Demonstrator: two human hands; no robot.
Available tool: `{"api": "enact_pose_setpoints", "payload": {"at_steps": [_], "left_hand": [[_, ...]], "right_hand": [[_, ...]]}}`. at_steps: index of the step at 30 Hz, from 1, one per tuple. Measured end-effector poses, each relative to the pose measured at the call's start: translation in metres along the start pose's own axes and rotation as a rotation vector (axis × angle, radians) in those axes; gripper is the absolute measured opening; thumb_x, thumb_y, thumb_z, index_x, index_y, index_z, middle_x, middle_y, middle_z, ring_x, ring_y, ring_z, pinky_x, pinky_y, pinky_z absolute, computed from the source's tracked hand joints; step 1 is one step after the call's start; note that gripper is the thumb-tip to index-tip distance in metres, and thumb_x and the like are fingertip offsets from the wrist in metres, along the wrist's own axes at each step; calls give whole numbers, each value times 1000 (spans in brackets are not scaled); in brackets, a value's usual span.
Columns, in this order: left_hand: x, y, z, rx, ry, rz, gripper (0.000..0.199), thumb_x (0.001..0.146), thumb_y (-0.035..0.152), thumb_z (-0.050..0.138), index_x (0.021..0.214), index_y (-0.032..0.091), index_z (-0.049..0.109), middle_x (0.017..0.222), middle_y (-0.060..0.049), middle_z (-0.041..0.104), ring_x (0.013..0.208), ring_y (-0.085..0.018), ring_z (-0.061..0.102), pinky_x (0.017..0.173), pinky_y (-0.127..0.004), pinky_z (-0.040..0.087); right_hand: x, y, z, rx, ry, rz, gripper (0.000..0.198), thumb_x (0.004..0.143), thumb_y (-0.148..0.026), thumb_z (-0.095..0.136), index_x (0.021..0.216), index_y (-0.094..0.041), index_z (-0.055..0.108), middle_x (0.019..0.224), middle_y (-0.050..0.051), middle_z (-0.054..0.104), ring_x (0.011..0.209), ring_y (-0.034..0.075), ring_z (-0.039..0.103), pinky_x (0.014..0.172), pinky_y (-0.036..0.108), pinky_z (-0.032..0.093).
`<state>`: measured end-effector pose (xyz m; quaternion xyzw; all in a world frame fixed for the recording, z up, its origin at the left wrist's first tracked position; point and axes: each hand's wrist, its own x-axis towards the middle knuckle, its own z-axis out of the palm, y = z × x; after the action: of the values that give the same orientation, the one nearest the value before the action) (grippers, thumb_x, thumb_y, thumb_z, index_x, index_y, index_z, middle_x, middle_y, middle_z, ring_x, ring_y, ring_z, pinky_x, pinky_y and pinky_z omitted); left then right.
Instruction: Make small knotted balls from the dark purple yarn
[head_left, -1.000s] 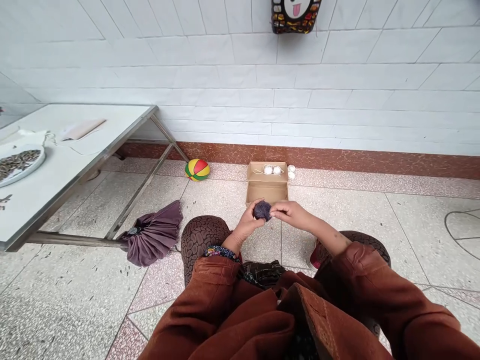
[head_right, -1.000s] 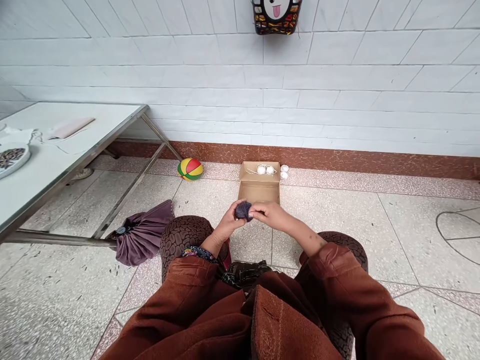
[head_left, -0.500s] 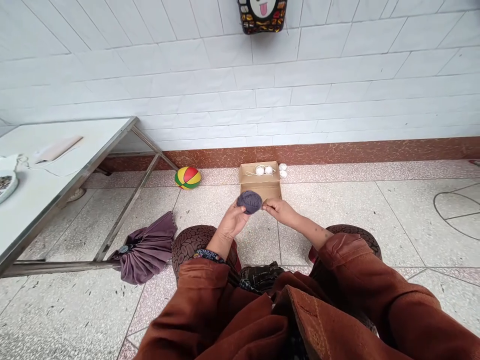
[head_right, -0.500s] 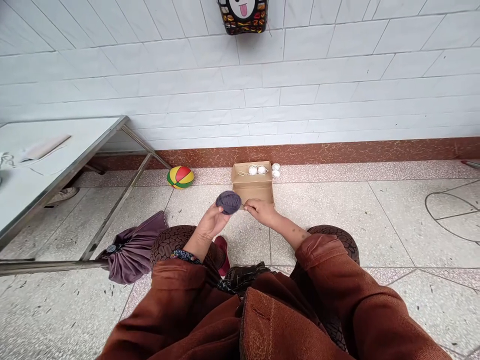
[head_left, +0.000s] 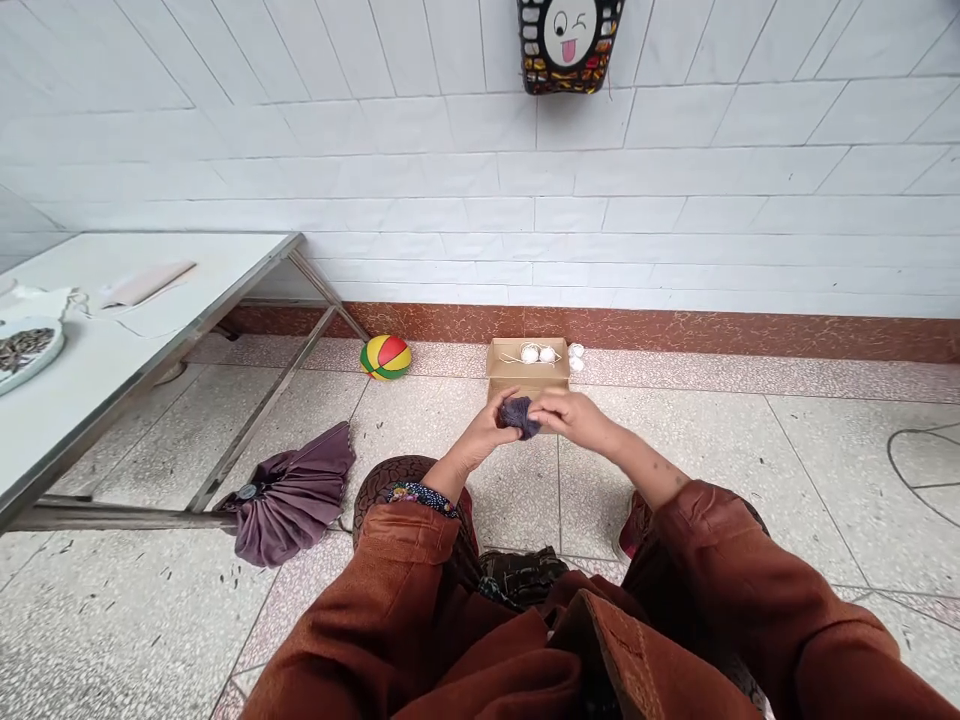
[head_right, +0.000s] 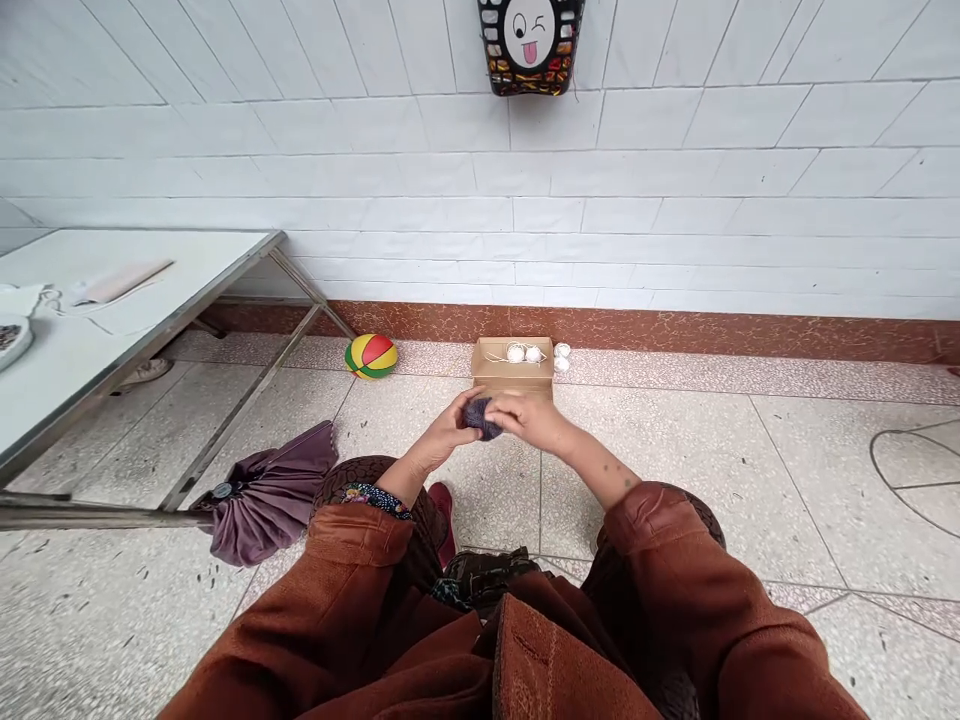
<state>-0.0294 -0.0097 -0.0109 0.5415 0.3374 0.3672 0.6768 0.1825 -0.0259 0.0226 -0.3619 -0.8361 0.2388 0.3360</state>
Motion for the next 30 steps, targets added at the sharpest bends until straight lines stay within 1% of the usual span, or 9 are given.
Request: {"api": "enact_pose_setpoints", "payload": {"at_steps": [5, 8, 13, 15, 19, 21, 25, 27, 30], "left_hand": [[-8, 7, 4, -120, -192, -19, 85, 62, 19, 78, 141, 27, 49, 141, -9, 52, 129, -31, 47, 107, -42, 35], [-11, 12, 8, -241, -210, -16, 81, 61, 23, 78, 139, 23, 52, 140, -11, 53, 129, -33, 48, 106, -43, 36], [-5, 15, 10, -370, -56, 57, 72, 64, 30, 75, 132, 18, 56, 127, -13, 63, 125, -33, 53, 107, -48, 37], [-1, 15, 9, -399, 23, 100, 69, 65, 29, 73, 132, 19, 55, 125, -13, 64, 124, -31, 55, 107, -48, 38], [3, 12, 5, -439, 148, 137, 60, 69, 29, 70, 128, 20, 57, 125, -11, 65, 122, -29, 55, 106, -46, 40], [5, 9, 2, -422, 208, 137, 56, 71, 28, 69, 125, 20, 58, 124, -10, 65, 121, -27, 56, 105, -45, 39], [6, 2, -3, -306, 307, 119, 53, 68, 23, 72, 119, 20, 60, 121, -8, 65, 116, -24, 58, 106, -42, 37], [5, -1, -6, -226, 313, 115, 54, 65, 19, 72, 117, 19, 61, 119, -8, 65, 115, -24, 57, 105, -40, 37], [2, -4, -7, -91, 242, 68, 62, 61, 15, 71, 122, 20, 58, 120, -7, 63, 114, -24, 56, 102, -39, 38]], "right_hand": [[10, 32, 6, 90, 90, 107, 23, 97, -36, 54, 89, -21, 70, 84, 4, 68, 79, 17, 62, 75, 29, 47], [5, 39, 18, 169, 114, 218, 23, 97, -34, 53, 87, -19, 67, 83, 3, 68, 78, 17, 61, 74, 28, 47], [-12, 34, 33, 79, 44, 346, 19, 97, -29, 49, 89, -18, 63, 83, 3, 66, 78, 17, 61, 72, 27, 45], [-19, 29, 39, 33, -13, 356, 15, 97, -30, 51, 98, -19, 61, 86, 3, 67, 80, 17, 62, 72, 27, 45], [-31, 17, 51, -88, -99, 422, 21, 101, -32, 44, 115, -21, 55, 90, 5, 69, 77, 18, 65, 70, 28, 47], [-32, 11, 54, -148, -138, 387, 22, 103, -30, 39, 114, -21, 56, 90, 5, 69, 77, 19, 65, 71, 29, 47], [-28, -2, 48, -105, -181, 134, 21, 102, -30, 42, 101, -22, 61, 92, 5, 69, 83, 18, 65, 77, 30, 49], [-24, -8, 38, 6, -127, 64, 23, 101, -34, 44, 97, -22, 63, 90, 5, 69, 83, 18, 64, 78, 30, 49], [-17, -13, 20, 186, 18, 93, 24, 99, -38, 49, 94, -21, 65, 87, 5, 68, 79, 17, 64, 74, 28, 49]]}}
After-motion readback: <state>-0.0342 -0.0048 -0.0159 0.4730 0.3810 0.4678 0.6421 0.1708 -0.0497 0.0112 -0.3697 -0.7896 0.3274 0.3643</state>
